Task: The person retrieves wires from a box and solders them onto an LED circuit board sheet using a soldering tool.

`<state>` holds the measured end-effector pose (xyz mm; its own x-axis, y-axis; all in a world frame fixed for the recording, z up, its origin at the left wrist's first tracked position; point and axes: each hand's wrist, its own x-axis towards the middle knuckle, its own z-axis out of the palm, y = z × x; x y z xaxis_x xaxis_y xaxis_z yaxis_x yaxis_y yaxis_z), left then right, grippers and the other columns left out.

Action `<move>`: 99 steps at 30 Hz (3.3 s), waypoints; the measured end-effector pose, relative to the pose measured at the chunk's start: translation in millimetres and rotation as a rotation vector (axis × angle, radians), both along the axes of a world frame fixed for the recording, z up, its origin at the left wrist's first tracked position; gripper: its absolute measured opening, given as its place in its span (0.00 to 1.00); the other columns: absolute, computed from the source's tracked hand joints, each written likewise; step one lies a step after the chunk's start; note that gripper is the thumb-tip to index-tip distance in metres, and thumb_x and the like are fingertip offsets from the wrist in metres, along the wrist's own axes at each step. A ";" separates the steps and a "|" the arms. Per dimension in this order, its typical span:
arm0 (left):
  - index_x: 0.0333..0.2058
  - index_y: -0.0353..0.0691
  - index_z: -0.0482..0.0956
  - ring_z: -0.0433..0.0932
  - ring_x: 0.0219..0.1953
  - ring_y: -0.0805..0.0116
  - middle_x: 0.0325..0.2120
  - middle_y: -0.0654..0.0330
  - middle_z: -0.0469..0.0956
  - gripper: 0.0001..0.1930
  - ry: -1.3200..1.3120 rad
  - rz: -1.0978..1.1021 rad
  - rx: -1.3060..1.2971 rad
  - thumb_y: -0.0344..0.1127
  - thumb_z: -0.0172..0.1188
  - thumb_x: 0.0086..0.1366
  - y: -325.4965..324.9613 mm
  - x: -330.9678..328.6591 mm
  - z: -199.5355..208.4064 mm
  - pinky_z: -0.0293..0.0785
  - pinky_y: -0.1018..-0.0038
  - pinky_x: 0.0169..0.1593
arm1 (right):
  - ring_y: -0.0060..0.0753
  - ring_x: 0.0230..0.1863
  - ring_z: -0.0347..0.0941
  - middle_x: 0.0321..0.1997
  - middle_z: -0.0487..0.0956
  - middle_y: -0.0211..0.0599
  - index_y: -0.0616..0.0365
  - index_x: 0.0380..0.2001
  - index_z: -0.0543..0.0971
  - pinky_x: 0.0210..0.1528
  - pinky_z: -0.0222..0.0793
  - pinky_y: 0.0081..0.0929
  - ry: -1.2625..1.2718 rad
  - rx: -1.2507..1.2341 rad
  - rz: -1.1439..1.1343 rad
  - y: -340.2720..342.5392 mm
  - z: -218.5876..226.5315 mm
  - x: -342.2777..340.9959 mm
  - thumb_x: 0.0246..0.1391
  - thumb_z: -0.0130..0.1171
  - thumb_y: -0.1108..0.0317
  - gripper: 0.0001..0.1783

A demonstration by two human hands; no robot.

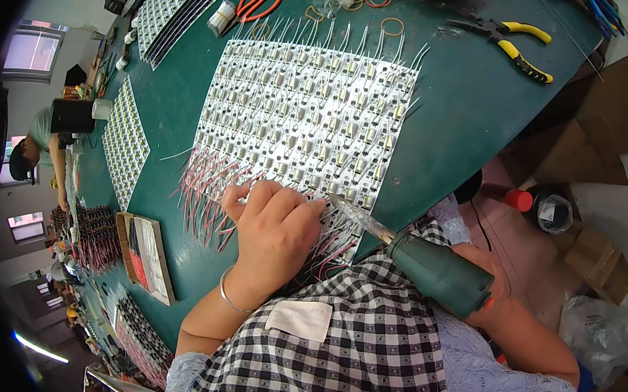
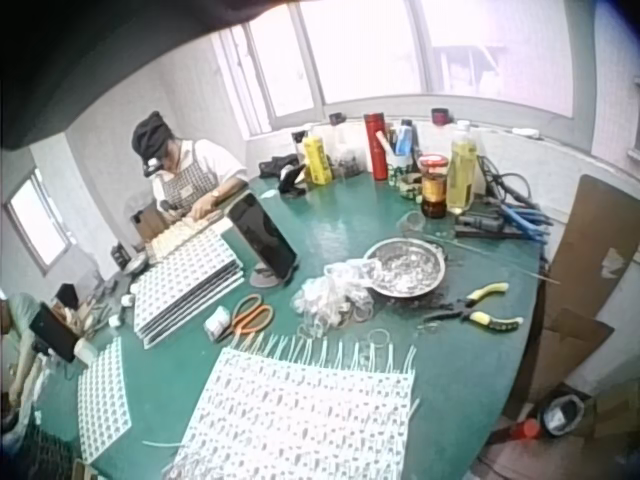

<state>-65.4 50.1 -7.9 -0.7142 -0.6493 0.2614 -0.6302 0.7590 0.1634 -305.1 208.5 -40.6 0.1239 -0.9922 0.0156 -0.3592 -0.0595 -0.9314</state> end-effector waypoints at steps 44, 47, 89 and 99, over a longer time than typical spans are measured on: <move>0.29 0.46 0.81 0.72 0.32 0.61 0.25 0.61 0.75 0.09 -0.162 1.140 -0.196 0.28 0.60 0.46 54.1 388.7 0.7 0.67 0.67 0.36 | 0.23 0.23 0.68 0.47 0.69 0.46 0.70 0.50 0.59 0.28 0.64 0.20 -0.196 -0.039 -0.251 -63.9 27.8 34.5 0.55 0.49 0.53 0.31; 0.27 0.43 0.81 0.72 0.30 0.65 0.26 0.61 0.77 0.05 0.171 1.141 -0.235 0.28 0.60 0.49 56.3 383.4 4.3 0.67 0.71 0.36 | 0.24 0.23 0.68 0.48 0.69 0.46 0.70 0.50 0.59 0.27 0.65 0.20 -0.224 -0.035 -0.261 -64.9 25.1 34.7 0.55 0.50 0.53 0.31; 0.28 0.35 0.75 0.65 0.23 0.83 0.21 0.70 0.70 0.03 0.680 1.202 0.339 0.28 0.57 0.57 -14.5 338.4 -35.5 0.61 0.86 0.28 | 0.29 0.21 0.70 0.44 0.72 0.49 0.66 0.52 0.61 0.22 0.67 0.22 -0.407 -0.024 -0.307 -92.3 21.7 40.7 0.54 0.51 0.55 0.30; 0.30 0.36 0.73 0.64 0.25 0.84 0.23 0.70 0.69 0.02 0.773 1.175 0.324 0.26 0.55 0.58 -6.9 352.6 -35.3 0.61 0.87 0.30 | 0.29 0.19 0.69 0.42 0.72 0.47 0.66 0.51 0.62 0.20 0.66 0.21 -0.493 0.063 -0.382 -98.8 14.9 43.2 0.50 0.56 0.51 0.34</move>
